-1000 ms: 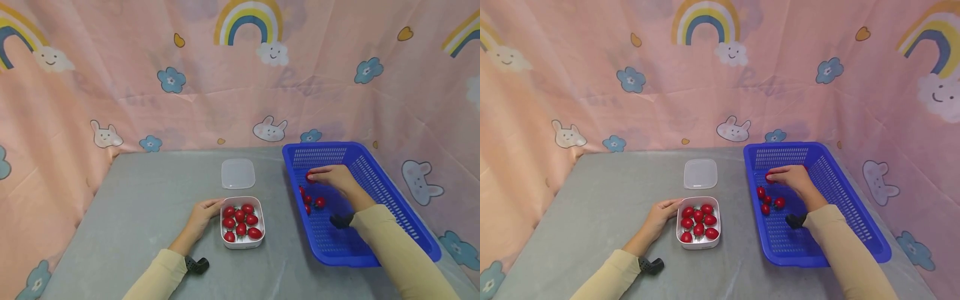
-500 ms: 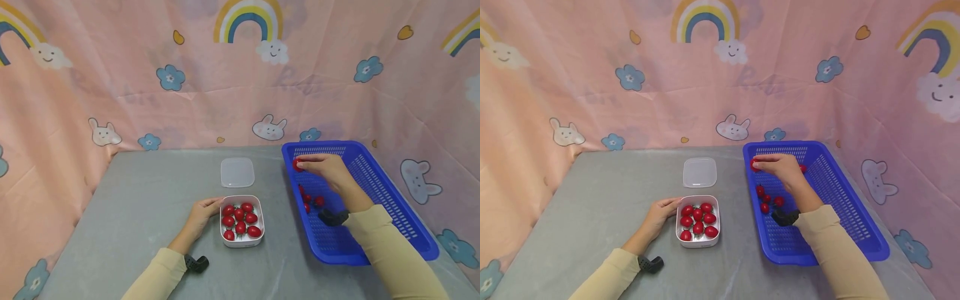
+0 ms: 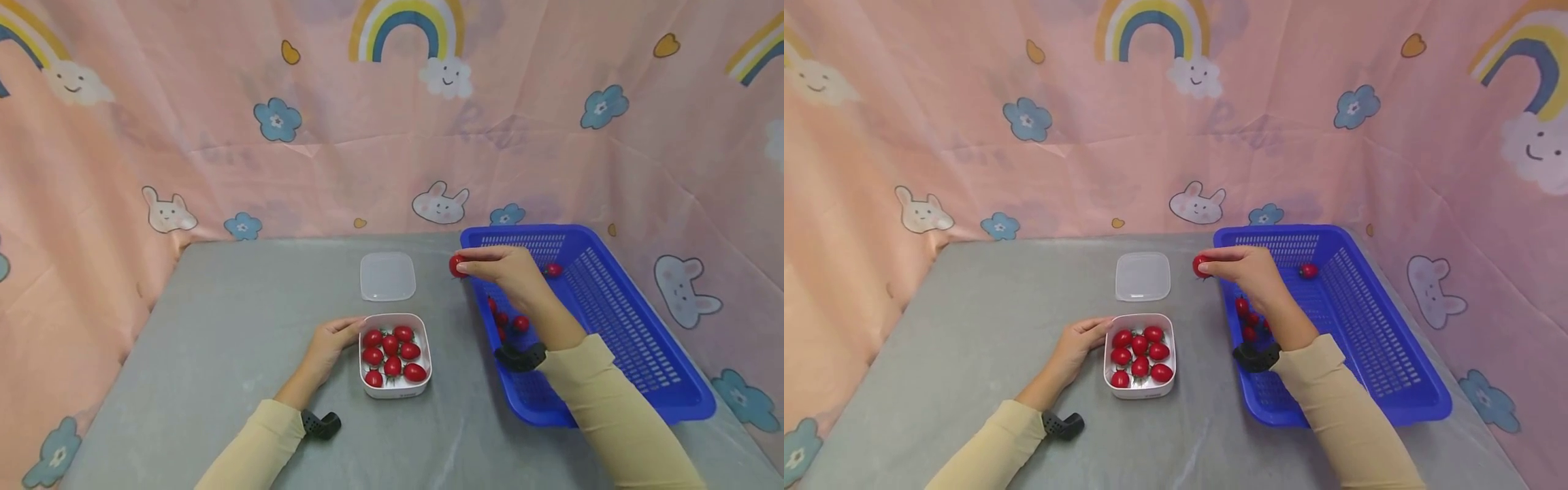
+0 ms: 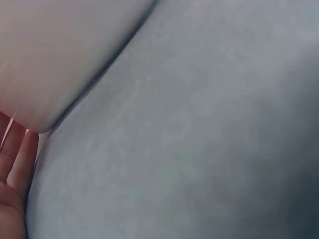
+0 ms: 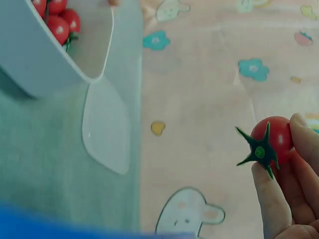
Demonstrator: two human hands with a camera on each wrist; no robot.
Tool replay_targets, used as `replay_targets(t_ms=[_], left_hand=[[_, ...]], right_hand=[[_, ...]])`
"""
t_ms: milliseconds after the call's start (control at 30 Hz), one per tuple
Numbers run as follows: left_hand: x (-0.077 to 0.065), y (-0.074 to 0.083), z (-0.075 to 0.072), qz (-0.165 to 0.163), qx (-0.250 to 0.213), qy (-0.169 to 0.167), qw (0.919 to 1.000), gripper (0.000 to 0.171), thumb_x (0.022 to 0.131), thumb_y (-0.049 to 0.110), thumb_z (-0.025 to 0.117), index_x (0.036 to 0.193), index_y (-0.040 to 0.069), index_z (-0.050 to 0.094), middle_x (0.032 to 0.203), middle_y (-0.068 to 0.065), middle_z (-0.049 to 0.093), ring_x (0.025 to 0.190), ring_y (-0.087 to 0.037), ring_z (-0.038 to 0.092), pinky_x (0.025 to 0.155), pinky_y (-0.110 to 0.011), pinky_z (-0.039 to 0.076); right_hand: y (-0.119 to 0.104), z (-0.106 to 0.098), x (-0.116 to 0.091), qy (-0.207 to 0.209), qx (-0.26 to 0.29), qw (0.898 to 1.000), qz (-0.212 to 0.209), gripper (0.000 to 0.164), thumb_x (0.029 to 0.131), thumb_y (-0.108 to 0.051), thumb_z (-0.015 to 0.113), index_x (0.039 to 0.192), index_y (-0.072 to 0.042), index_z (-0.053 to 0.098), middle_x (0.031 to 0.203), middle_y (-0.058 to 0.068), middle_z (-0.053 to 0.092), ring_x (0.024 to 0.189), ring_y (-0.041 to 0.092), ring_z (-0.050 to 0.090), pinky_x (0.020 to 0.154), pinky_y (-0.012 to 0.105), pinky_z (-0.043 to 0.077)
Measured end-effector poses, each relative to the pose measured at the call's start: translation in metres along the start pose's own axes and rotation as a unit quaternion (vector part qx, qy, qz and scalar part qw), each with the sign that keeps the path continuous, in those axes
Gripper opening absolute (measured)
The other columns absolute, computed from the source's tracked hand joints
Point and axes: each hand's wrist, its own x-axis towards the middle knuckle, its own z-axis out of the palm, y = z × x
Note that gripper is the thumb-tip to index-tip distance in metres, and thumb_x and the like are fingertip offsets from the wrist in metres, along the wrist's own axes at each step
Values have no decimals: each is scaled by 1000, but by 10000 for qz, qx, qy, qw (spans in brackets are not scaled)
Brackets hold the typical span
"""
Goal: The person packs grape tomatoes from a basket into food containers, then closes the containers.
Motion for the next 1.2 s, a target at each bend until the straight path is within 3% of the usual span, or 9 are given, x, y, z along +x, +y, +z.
replay_targets(t_ms=[67,300,500,733,1000,1200], left_hand=[[0,0,-1,-19,32,12,10000,32,93,14,68,116,-8,69,111,-6,76,94,-2,69,88,-21,55],[1,0,-1,-84,-15,62,9999,32,93,14,67,116,-8,69,110,-6,76,92,-3,69,86,-20,55],[0,-1,1,-62,-69,1,10000,32,93,13,68,116,-10,68,108,-4,76,92,-2,69,85,-20,55],[0,0,0,-8,-30,9,10000,32,93,12,67,116,-10,68,111,-8,75,93,-2,69,86,-20,55],[-1,3,0,75,38,-80,9999,32,95,11,65,118,-11,67,111,-9,75,92,-1,69,86,-21,56],[-1,4,0,64,10,-57,10000,32,94,10,65,118,-11,67,107,-4,76,91,-1,69,85,-21,56]], right_hand=[[-2,6,-1,-23,44,10000,42,53,87,-31,77,130,-2,65,91,-17,74,96,3,67,99,26,50],[-11,27,-5,-83,79,9999,53,47,86,-31,78,125,-7,69,108,-2,76,112,20,61,111,47,41],[-16,44,-12,-232,233,9995,-5,41,86,-24,78,123,-7,70,118,5,74,111,18,64,106,42,47],[-18,61,-17,-337,439,9982,-215,39,87,-19,77,122,-3,70,112,3,76,103,11,67,95,32,53],[-23,74,-24,-455,608,9968,-261,38,86,-14,77,121,-1,70,108,6,77,99,10,69,104,41,50],[-26,85,-33,-316,547,9976,-277,35,86,-15,77,119,-4,72,111,12,76,101,16,70,103,42,51]])
